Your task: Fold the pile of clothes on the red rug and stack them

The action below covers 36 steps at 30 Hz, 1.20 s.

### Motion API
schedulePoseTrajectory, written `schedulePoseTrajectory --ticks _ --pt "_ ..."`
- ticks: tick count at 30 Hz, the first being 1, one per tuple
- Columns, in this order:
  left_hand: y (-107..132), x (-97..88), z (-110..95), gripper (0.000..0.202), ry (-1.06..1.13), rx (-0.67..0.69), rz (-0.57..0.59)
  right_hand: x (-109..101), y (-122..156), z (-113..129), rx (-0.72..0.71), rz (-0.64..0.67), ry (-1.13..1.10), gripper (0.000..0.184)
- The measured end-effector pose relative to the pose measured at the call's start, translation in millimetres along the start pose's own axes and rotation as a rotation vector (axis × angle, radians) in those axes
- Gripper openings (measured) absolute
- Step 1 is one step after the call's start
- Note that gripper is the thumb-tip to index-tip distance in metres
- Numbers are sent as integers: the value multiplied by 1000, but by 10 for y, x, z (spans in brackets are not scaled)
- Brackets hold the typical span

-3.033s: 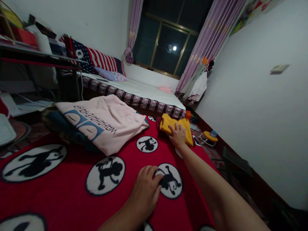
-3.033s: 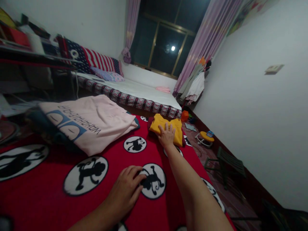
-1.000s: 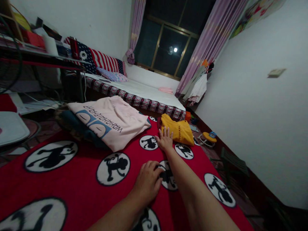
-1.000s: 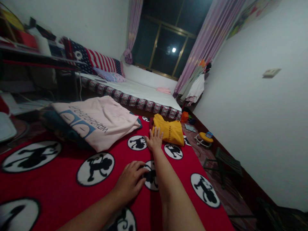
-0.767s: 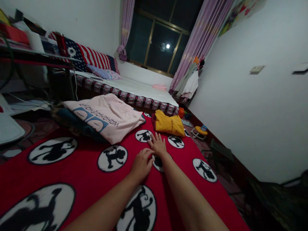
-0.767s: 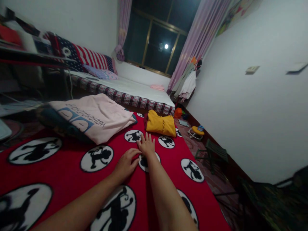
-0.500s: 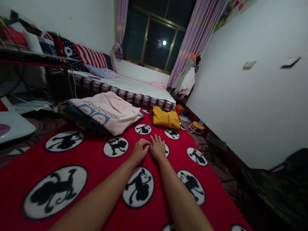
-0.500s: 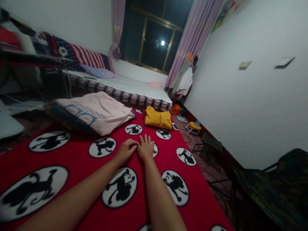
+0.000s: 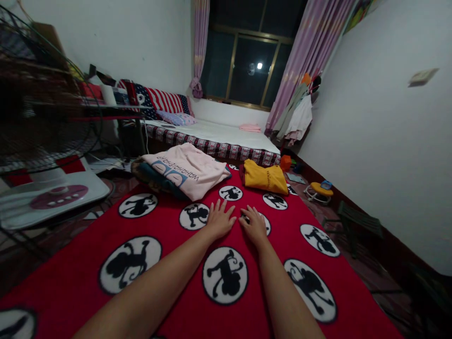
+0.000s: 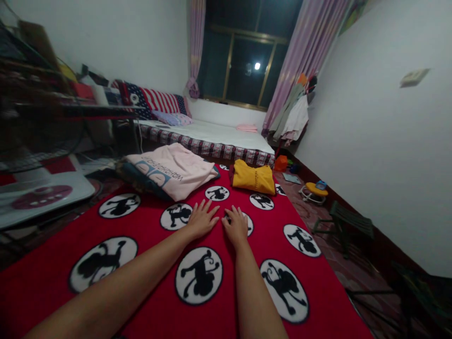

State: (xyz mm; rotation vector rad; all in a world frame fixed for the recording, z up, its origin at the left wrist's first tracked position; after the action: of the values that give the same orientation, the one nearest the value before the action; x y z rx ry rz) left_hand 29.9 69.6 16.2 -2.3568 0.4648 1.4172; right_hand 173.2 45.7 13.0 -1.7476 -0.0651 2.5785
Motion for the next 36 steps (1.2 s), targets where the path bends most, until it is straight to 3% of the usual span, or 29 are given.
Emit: schedulePoseTrajectory --ticks 3,5,7,10,12,14,17,19,26,29,32,34,36 --pt "-72 -174 21 50 -67 163 182 -5 -11 -36 -26 -41 -49 38" --pt "-162 -465 66 38 -93 255 236 -6 -17 -50 -34 -66 -69 36" --pt "-288 -912 196 24 -128 213 134 -10 -20 -54 -34 -87 -82 35" --pt "-409 -1588 499 32 -199 37 -94 -19 -18 -47 -33 -105 -95 33" --pt "-397 -1895 760 46 -240 -95 -205 -24 -17 -42 -35 -106 -106 32" --pt "-341 -2042 1049 61 -255 -225 -255 -25 -18 -44 -35 -102 -118 32" --pt "-264 -2036 1422 74 -247 -393 -252 -22 -19 -51 -36 -106 -131 32" --pt "-253 -1984 1543 68 -252 -448 -255 -21 -19 -50 -43 -117 -137 32" --pt "-337 -1995 1412 29 -254 -420 -260 -19 -30 -71 -65 -160 -180 30" --pt "-318 -2125 1180 25 -262 -357 -289 -25 -50 -104 -95 -193 -258 28" --pt "-155 -2139 726 23 -316 -155 -314 -52 -66 -171 -112 -248 -490 29" --pt "80 -1939 334 17 -380 73 -271 -75 -63 -248 -81 -294 -757 38" --pt "405 -1560 15 12 -435 245 -171 -88 -49 -303 -40 -322 -1014 48"
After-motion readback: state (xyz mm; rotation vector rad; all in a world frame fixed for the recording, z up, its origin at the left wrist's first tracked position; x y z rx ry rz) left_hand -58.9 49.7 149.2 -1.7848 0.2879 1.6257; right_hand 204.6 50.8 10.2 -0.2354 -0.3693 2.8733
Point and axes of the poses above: each hand's wrist, its own y-axis away from the middle knuckle, its own x-axis out of the palm, z = x × y, the point moved 6 cm from there along -y, towards the middle knuckle, and after that the axes turned 10 degrees about z, right-handed, at the moved point
